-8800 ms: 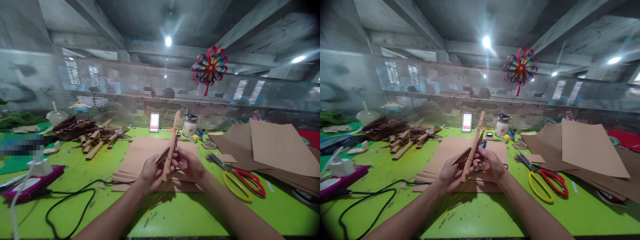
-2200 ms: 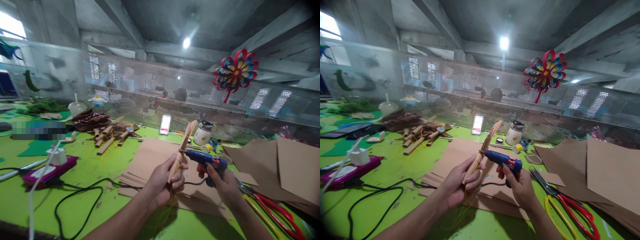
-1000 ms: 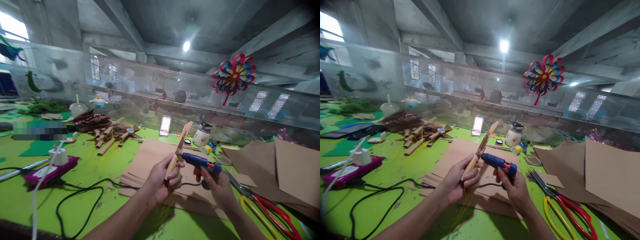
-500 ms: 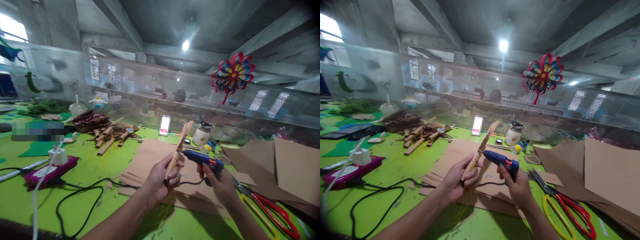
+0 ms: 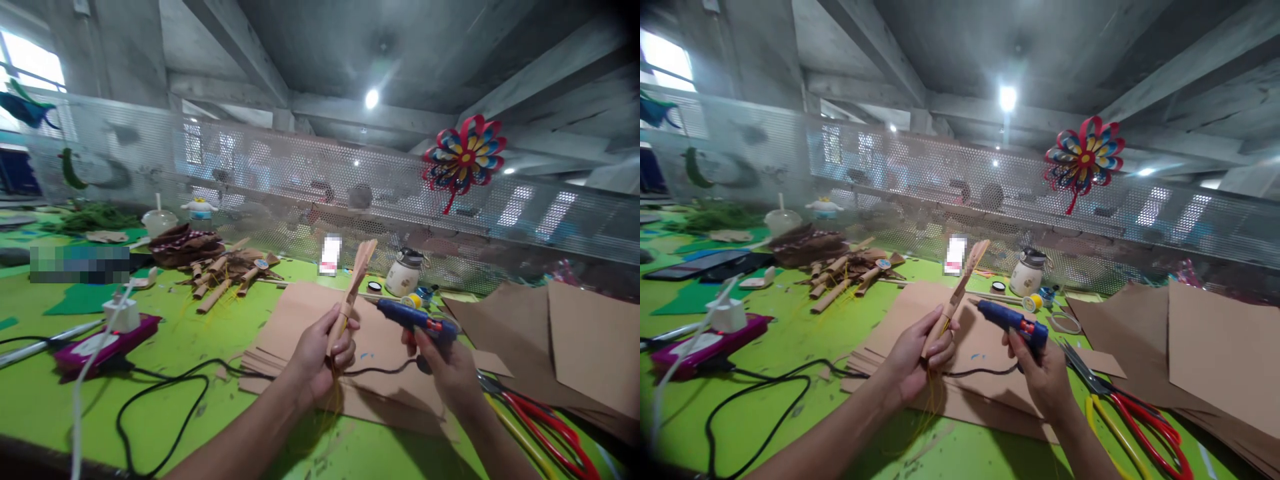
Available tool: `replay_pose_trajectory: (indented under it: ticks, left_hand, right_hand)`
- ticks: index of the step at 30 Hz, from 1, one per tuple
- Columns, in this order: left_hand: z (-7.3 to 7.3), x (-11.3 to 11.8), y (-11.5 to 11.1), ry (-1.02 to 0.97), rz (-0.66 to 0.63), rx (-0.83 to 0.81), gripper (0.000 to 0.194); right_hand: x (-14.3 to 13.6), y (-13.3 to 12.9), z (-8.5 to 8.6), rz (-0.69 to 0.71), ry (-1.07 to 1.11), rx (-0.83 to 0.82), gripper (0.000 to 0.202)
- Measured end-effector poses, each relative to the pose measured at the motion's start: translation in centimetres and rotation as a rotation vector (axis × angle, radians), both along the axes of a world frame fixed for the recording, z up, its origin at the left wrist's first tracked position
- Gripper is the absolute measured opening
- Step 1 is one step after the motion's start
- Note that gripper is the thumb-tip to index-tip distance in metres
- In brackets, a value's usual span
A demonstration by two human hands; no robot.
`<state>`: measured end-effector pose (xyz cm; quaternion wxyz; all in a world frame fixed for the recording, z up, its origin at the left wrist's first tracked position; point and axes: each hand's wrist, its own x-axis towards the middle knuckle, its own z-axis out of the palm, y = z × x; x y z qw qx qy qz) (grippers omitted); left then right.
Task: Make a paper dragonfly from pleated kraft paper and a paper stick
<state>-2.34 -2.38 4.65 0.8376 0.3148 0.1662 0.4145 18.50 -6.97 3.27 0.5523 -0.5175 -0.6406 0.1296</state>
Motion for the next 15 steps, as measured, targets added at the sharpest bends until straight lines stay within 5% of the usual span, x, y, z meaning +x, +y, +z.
replay_pose_trajectory:
  ticks: [6,15]
  left_hand:
    - [-0.4,0.7,-0.2,0.222,0.335,0.208,0.038]
    - [-1.3,1.7,-0.7,0.431,0.486,0.424,0.043]
  right_hand:
    - [0.9,3.2,-1.6,-0.206,-0.24,0.071,0.032]
    - [0.5,7.1,-4.6,-0.112,-0.643,0.07,0.026]
